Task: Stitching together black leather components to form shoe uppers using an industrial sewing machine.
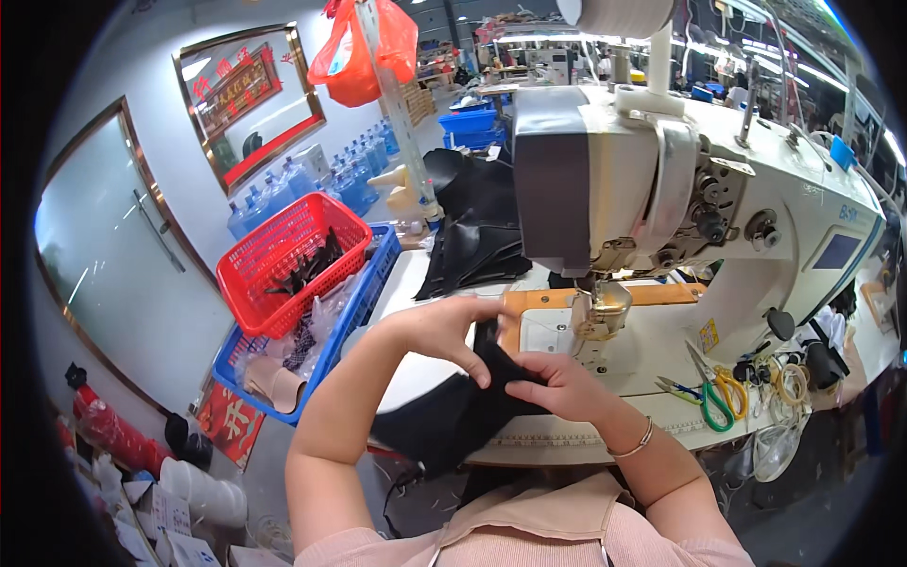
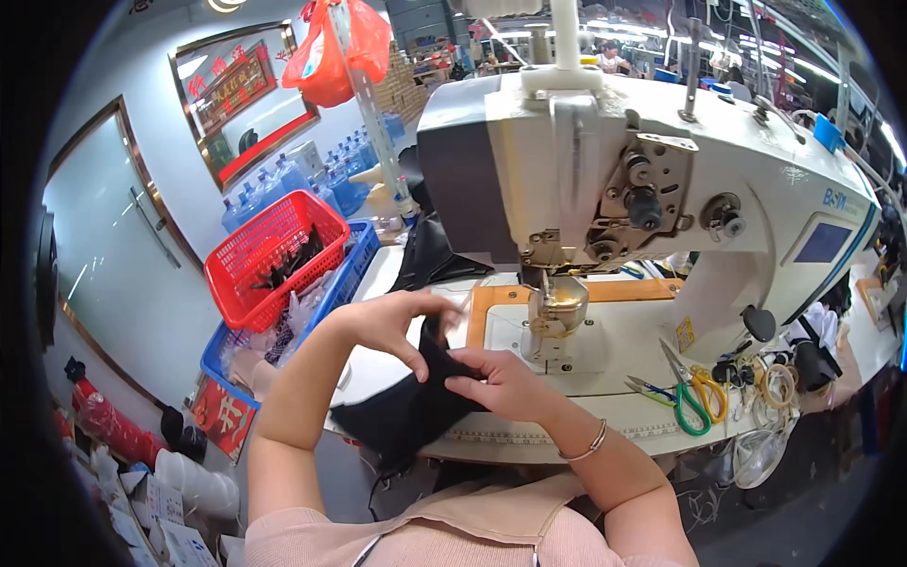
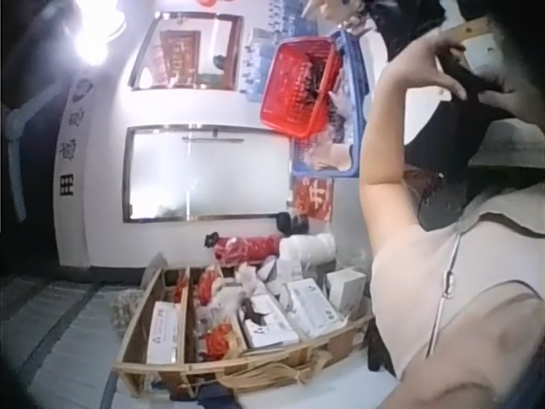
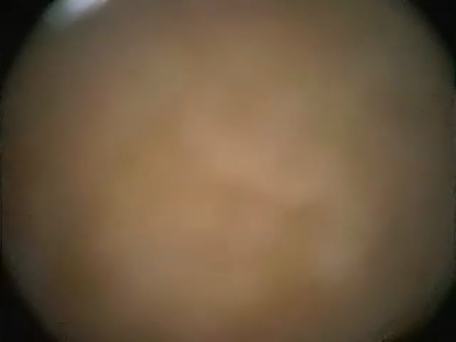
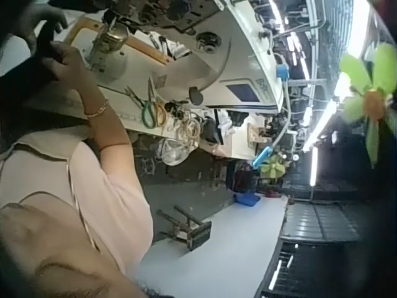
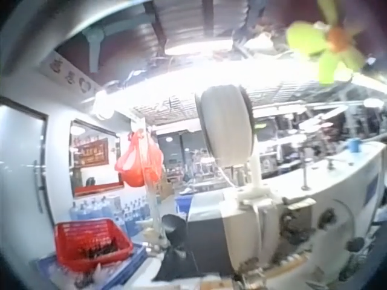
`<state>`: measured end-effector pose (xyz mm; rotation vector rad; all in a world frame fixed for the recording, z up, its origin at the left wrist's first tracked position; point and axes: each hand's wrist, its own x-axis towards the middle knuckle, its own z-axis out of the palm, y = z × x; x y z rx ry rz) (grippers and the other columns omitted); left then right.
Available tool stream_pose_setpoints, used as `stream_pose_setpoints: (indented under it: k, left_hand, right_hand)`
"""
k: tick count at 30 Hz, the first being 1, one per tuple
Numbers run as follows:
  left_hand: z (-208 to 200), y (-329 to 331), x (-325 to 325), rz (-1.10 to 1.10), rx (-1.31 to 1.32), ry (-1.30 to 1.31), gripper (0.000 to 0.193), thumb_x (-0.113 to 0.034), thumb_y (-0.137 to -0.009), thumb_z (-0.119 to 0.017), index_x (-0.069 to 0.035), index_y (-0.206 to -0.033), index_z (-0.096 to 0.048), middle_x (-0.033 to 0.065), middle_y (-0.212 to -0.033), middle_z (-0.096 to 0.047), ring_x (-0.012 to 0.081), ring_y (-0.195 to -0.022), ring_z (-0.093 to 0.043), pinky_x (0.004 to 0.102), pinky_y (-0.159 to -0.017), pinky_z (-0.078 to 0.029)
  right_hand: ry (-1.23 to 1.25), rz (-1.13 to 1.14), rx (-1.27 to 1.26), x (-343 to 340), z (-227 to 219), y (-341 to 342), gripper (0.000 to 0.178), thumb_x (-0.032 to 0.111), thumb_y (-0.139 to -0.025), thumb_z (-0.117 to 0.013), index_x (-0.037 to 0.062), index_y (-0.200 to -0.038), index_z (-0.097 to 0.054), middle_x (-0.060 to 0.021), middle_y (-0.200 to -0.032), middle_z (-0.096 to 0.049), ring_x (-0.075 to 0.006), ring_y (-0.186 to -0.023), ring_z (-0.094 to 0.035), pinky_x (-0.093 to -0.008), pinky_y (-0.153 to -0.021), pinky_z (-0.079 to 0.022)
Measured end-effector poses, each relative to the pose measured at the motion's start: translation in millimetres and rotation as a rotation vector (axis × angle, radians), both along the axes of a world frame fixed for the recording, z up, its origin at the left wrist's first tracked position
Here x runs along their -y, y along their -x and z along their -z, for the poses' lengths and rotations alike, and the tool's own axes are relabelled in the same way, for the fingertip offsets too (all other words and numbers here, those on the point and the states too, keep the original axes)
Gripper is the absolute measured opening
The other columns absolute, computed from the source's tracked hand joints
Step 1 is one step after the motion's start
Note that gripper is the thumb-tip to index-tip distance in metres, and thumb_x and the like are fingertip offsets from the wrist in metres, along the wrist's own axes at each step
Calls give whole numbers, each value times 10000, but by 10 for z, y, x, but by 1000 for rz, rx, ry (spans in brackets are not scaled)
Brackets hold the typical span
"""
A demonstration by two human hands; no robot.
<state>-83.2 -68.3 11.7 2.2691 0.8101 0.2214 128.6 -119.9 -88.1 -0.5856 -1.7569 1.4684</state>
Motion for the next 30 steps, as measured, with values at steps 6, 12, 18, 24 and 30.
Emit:
stream_pose_setpoints:
  k: [6, 12, 18, 24, 30]
  left_hand:
    - [82, 265, -110, -237, -111, -64, 340, -243, -641, -843, -10, -809, -661, 84, -694, -628, 141, -651, -579, 292, -610, -457]
    - [-804, 662, -263, -437, -76, -590, 302, -97, -627, -810, -34, -896, -688, 109, -775, -656, 188, -718, -627, 303, -697, -502]
    - [-861, 1094, 589, -397, -271, -1524, 119, -90, -617, -688, -116, -685, -594, 32, -770, -604, 214, -750, -624, 352, -636, -478]
    - [1253, 745, 1214, -287, -382, -714, 137, -105, -771, -537, -82, -904, -564, 88, -1019, -631, 251, -1013, -608, 345, -841, -492]
    - [1854, 548, 1287, -400, -75, -425, 807, -303, -720, -717, -30, -1399, -377, 180, -1478, -330, 337, -1331, -377, 448, -1069, -340]
  right_hand:
    - [-147, -97, 670, -140, 24, -231, 291, 214, -853, -692, 31, -1074, -643, -95, -845, -677, -135, -762, -596, -300, -739, -475]
    - [-584, 400, 436, -801, -571, 637, 184, 182, -837, -622, 15, -913, -631, -200, -824, -656, -399, -827, -620, -449, -728, -502]
    - [-1470, 756, 213, -825, -757, 911, 340, 34, -784, -547, -4, -1113, -620, -140, -1083, -642, -298, -1026, -615, -398, -909, -466]
    - [-1541, 231, 855, -106, 593, 444, 396, 167, -798, -535, 2, -1149, -613, -169, -1155, -611, -335, -1112, -571, -454, -948, -449]
    - [-1284, 103, 901, 57, 1090, 295, 447, 162, -805, -542, -29, -1208, -566, -190, -1221, -581, -354, -1163, -536, -433, -989, -418]
